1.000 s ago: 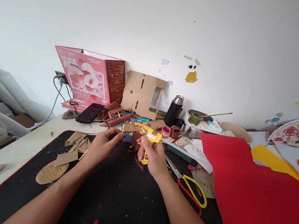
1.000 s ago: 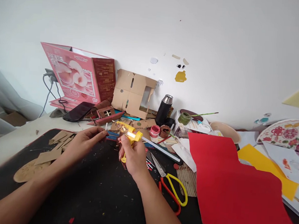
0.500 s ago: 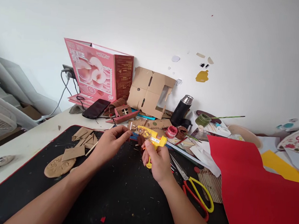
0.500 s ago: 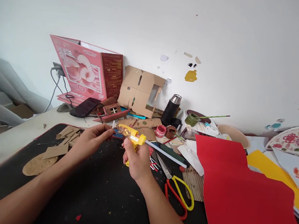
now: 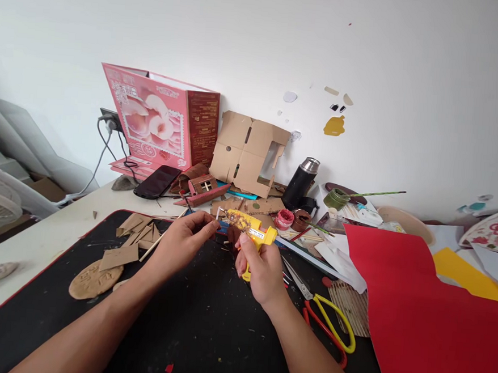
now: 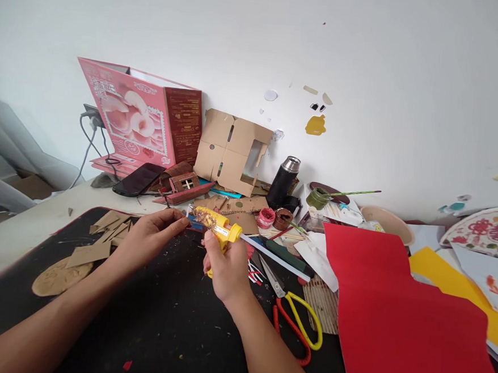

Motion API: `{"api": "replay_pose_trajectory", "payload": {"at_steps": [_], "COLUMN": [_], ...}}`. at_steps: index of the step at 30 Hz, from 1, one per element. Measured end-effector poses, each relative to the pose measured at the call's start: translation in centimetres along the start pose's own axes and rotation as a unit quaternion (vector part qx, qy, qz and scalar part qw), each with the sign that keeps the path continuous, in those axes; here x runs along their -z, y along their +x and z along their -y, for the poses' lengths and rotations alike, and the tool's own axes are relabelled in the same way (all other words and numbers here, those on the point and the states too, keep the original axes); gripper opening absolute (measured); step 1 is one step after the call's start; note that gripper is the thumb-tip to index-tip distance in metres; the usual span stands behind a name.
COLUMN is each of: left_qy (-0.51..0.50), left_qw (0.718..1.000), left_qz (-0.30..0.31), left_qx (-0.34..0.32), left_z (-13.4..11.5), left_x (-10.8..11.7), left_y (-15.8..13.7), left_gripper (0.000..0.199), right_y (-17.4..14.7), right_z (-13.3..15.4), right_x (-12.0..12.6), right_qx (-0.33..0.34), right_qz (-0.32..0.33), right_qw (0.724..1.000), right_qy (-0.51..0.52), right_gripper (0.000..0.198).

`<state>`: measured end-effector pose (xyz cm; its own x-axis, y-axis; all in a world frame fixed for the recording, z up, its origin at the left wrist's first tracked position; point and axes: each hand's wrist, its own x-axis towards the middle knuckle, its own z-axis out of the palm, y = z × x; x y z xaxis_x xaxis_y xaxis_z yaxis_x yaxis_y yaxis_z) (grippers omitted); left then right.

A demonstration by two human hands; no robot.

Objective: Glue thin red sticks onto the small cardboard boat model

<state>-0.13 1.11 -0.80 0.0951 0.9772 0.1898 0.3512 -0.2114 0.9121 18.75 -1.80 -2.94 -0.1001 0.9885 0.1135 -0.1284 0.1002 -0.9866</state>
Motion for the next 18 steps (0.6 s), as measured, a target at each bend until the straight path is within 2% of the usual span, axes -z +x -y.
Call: {"api": "replay_pose_trajectory", "payload": {"at_steps": [18], "left_qy": [-0.005], "left_qw": [1.000], "left_qz": [0.000], "left_qx": [-0.009], "left_z": [-0.53], "left_x": [0.05], "left_y": [-0.11], "left_gripper": [0.041], "right_y": [-0.13], "right_z": [0.31], "right_x": [0.08], "right_qx": [0.006], "right_qz": [0.002], "right_qw": [0.999], "right_qy": [-0.031], "right_gripper": [0.062]}}
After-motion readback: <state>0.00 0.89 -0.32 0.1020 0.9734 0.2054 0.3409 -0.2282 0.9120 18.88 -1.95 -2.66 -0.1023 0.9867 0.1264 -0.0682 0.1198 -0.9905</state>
